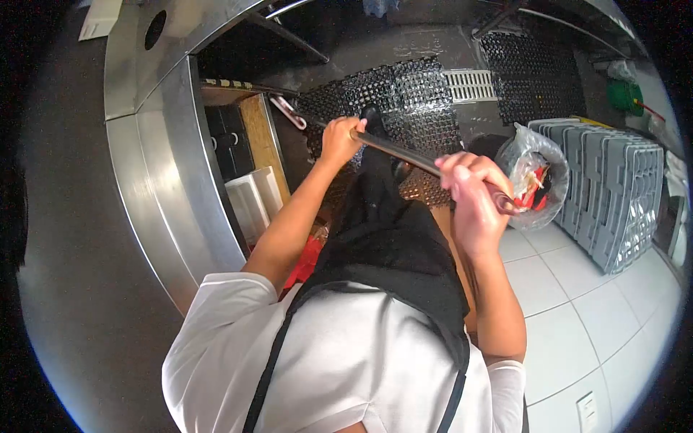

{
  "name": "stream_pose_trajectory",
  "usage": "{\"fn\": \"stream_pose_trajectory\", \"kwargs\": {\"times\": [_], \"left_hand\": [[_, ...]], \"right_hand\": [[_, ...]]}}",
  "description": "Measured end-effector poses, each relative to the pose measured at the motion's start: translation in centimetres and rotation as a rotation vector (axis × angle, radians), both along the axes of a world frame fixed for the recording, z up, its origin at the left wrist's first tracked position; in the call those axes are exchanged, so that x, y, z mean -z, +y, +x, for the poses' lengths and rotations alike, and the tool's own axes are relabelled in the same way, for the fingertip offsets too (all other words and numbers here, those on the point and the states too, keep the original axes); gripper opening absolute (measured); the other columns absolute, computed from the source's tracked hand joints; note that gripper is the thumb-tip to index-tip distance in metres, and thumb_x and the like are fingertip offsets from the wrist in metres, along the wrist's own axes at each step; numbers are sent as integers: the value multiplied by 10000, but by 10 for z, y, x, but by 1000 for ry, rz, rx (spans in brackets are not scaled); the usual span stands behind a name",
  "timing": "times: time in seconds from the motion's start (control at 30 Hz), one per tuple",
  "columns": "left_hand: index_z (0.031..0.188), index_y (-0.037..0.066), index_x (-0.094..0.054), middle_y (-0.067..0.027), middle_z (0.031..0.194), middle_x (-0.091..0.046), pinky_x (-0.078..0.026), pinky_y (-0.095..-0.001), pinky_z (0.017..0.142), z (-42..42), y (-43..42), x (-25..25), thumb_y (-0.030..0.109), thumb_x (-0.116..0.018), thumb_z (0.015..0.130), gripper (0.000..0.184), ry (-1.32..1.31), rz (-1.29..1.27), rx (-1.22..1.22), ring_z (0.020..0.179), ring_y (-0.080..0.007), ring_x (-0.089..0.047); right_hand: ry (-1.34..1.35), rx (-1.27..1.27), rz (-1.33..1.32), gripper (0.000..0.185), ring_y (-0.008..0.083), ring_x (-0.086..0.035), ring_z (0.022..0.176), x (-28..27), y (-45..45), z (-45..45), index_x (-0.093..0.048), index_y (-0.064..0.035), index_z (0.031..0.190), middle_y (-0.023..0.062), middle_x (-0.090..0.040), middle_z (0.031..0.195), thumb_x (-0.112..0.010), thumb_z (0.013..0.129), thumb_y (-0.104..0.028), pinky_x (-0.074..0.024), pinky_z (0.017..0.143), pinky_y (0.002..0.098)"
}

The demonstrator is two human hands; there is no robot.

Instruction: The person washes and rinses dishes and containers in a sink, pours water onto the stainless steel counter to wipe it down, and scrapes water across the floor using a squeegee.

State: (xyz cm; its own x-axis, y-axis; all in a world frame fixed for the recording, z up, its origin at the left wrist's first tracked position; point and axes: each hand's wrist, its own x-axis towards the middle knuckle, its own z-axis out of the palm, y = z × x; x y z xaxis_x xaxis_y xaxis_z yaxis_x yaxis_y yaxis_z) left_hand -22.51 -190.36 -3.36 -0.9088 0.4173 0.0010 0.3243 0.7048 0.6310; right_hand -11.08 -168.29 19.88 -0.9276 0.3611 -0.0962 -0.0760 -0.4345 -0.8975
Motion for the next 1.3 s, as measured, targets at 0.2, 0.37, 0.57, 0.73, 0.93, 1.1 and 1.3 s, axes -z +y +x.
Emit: {"fn": "stream_pose_trajectory", "kwargs": {"times": [0.2,0.37,0.57,0.73,0.93,1.1,1.3], "left_hand": [[722,62,-677,-212,713,-643,-510,-510,669,86,-27,10,249,-681,875,241,-324,-59,204,724,-428,-642],[937,106,-767,-198,793,-674,-518,-483,691,98,-39,33,143,-678,788,177,-520,-138,451,777,-415,-654],[684,61,-654,-170,712,-653,-514,-496,637,23,1,52,261,-666,879,279,-211,-45,429,707,-406,-643],[645,43,-603,-203,686,-621,-483,-533,627,49,8,31,272,-638,909,351,-240,-44,313,696,-447,-612],[685,42,-634,-202,712,-618,-478,-481,628,89,-4,11,142,-681,847,196,-396,-98,507,719,-433,-617],[707,57,-669,-197,760,-656,-512,-496,661,52,-44,69,198,-631,880,227,-388,-112,595,738,-408,-649],[663,15,-580,-205,692,-611,-481,-498,616,-3,-56,70,224,-635,899,320,-213,-278,343,701,-435,-612]], "right_hand": [[-242,14,-155,255,175,-512,711,3,20,31,-467,-95,667,29,-480,668,-607,880,-102,-457,852,390],[-370,73,-100,203,158,-534,703,19,-6,37,-533,-47,682,57,-552,692,-626,862,-59,-483,835,354],[-175,209,20,193,184,-530,702,22,-17,47,-531,-21,690,64,-538,685,-621,861,-30,-472,883,406],[-143,170,-11,220,193,-527,695,22,5,68,-515,-43,667,61,-525,664,-636,850,-28,-471,863,419],[-249,170,-120,235,179,-549,697,3,26,86,-516,-53,657,66,-553,677,-658,843,-58,-479,801,372],[-302,34,-89,182,83,-551,771,43,-25,57,-565,-25,736,31,-630,877,-700,852,14,-449,691,240],[-65,-92,-2,259,176,-533,707,90,-35,48,-480,-12,676,63,-534,699,-670,844,43,-466,825,351]]}}
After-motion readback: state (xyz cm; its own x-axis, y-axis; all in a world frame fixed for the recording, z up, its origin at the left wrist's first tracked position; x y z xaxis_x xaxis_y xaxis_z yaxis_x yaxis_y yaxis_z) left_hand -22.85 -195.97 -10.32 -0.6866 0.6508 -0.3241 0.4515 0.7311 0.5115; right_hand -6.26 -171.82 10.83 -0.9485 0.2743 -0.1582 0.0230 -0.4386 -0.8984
